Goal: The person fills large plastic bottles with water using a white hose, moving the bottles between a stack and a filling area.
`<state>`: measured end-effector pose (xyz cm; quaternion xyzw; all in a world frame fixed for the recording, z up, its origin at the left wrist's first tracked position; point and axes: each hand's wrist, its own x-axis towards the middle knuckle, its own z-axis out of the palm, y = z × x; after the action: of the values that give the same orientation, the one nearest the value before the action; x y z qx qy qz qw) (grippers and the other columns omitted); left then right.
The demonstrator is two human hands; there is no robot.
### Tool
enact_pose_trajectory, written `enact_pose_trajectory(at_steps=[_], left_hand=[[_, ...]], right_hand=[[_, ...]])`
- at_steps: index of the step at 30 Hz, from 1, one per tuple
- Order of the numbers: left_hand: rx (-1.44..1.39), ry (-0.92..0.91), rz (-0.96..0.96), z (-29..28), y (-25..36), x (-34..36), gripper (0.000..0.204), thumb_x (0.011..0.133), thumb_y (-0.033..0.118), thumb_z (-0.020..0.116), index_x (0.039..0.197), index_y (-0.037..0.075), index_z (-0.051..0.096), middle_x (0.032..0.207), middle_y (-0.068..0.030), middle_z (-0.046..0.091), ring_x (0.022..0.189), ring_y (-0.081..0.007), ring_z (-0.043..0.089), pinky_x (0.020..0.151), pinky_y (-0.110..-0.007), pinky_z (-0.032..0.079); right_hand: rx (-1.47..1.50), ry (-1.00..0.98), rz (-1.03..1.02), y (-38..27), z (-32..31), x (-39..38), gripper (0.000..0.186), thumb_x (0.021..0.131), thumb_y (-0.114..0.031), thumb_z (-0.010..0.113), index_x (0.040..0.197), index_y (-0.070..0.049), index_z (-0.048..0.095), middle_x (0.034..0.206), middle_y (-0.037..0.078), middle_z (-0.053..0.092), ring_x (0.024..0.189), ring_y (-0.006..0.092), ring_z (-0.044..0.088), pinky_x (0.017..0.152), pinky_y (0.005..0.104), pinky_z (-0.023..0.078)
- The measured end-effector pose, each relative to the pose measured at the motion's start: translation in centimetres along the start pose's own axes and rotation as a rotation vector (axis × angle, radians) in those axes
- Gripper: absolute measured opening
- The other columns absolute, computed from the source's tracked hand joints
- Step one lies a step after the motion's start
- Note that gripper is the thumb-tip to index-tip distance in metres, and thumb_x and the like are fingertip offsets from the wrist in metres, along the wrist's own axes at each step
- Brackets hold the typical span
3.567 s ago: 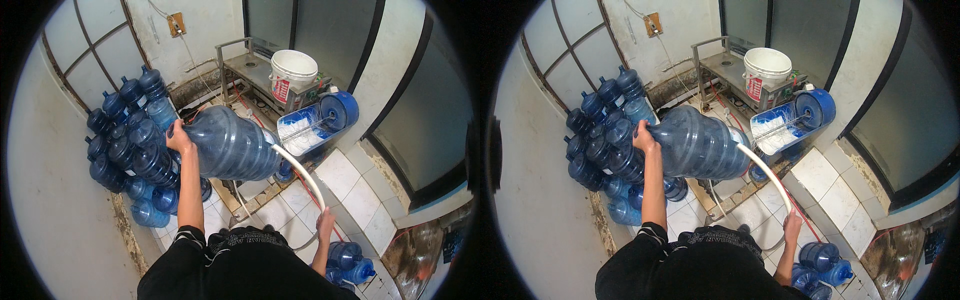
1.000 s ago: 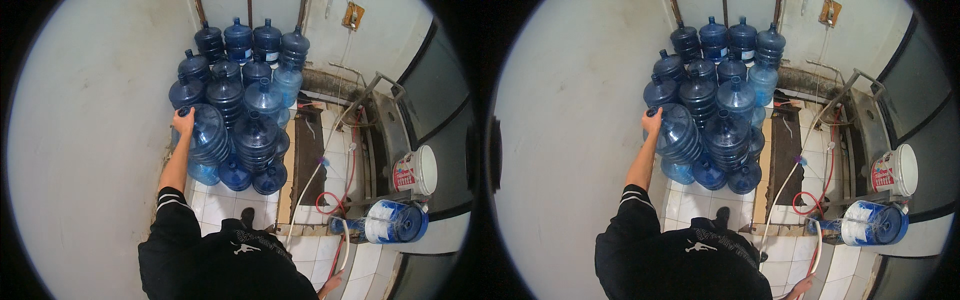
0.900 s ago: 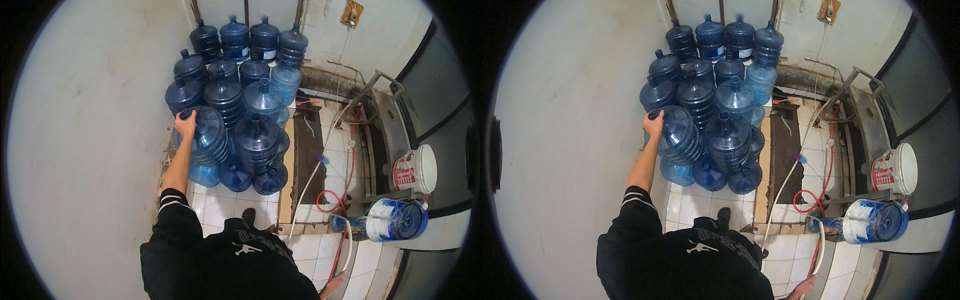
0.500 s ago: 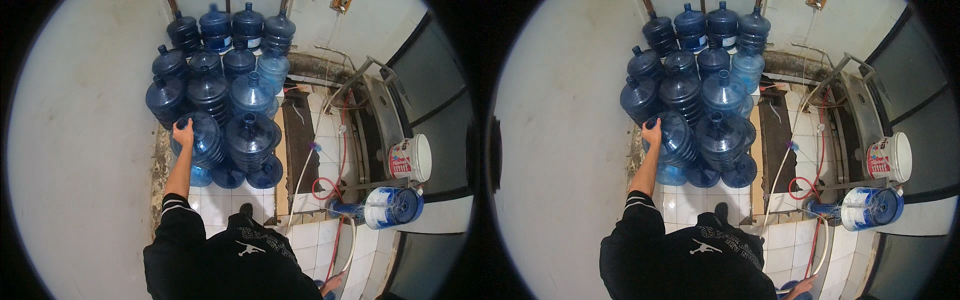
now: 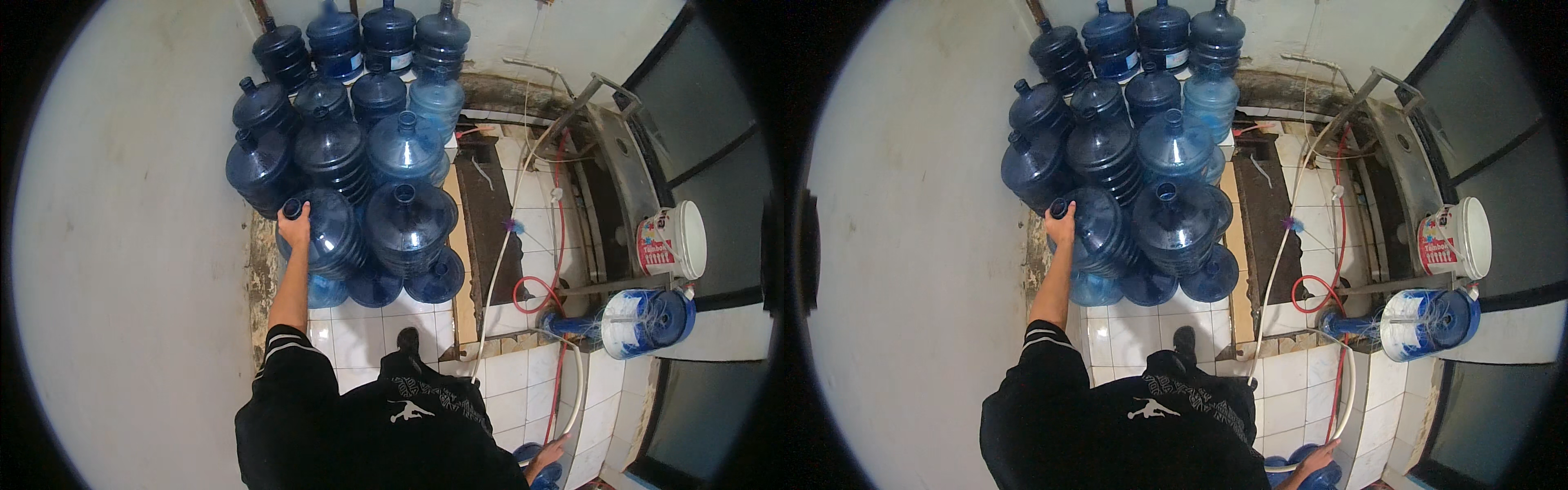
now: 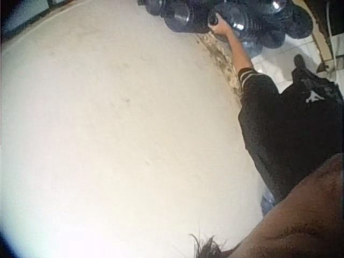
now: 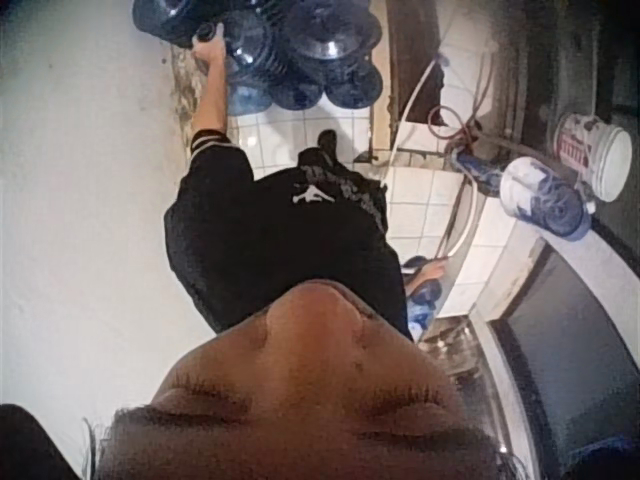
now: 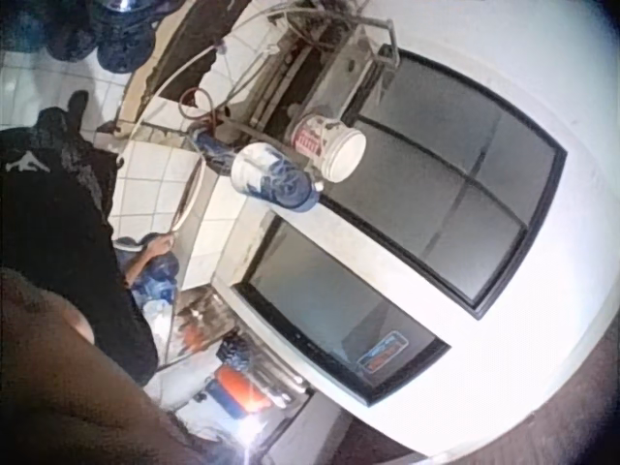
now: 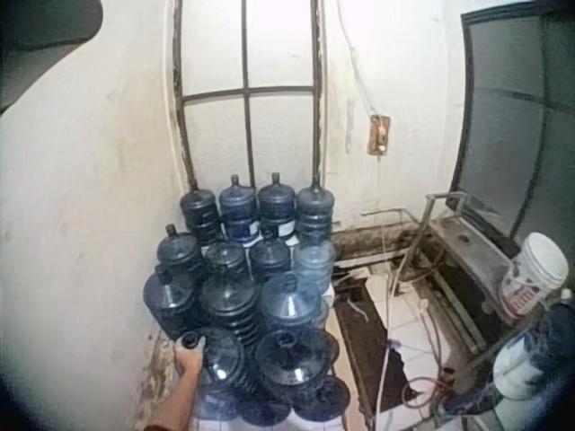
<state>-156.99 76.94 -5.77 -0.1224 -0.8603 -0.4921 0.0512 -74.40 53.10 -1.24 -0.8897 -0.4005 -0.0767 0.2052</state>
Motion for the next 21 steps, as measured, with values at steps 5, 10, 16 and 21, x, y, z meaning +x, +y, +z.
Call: enact_pose_trajectory(at_steps=[5, 10, 16, 21], left_hand=[[-0.002, -0.104, 0.007, 1.0, -1.7, 1.0, 0.067, 0.061, 0.038, 0.08, 0.111, 0.002, 0.055, 0.104, -0.0194, 0.062, 0.099, -0.0358, 0.059, 0.087, -0.042, 0.044], [0.07, -0.055, 0.019, 1.0, -2.7, -0.9, 0.085, 0.061, 0.037, 0.081, 0.125, -0.003, 0.041, 0.121, -0.0225, 0.051, 0.115, -0.0362, 0.047, 0.099, -0.041, 0.036], [0.332, 0.216, 0.385, -1.8, -5.0, -14.1, 0.062, 0.071, 0.03, 0.072, 0.117, -0.002, 0.045, 0.117, -0.0195, 0.047, 0.111, -0.0344, 0.045, 0.096, -0.045, 0.037], [0.118, -0.104, 0.712, -3.2, -10.0, -29.0, 0.048, 0.079, 0.031, 0.063, 0.109, -0.003, 0.049, 0.114, -0.0231, 0.047, 0.109, -0.0383, 0.045, 0.092, -0.048, 0.038]], right_hand=[[0.146, -0.12, 0.293, -0.5, -0.6, -1.7, 0.073, 0.093, -0.053, 0.039, 0.064, 0.013, 0.048, 0.049, 0.013, 0.039, 0.048, 0.0215, 0.031, 0.048, 0.043, 0.026], [0.256, -0.062, 0.207, -0.9, -2.2, -4.3, 0.074, 0.093, -0.054, 0.038, 0.057, 0.011, 0.043, 0.047, 0.011, 0.036, 0.048, 0.0202, 0.031, 0.047, 0.042, 0.026], [0.371, -0.049, 0.463, 3.0, -3.4, -8.9, 0.068, 0.095, -0.049, 0.038, 0.05, 0.003, 0.041, 0.045, 0.003, 0.031, 0.044, 0.015, 0.029, 0.042, 0.0387, 0.022], [0.205, 0.06, 0.614, 8.2, -4.3, -16.4, 0.063, 0.094, -0.043, 0.041, 0.053, 0.004, 0.049, 0.044, 0.009, 0.041, 0.044, 0.0173, 0.035, 0.046, 0.0404, 0.03]])
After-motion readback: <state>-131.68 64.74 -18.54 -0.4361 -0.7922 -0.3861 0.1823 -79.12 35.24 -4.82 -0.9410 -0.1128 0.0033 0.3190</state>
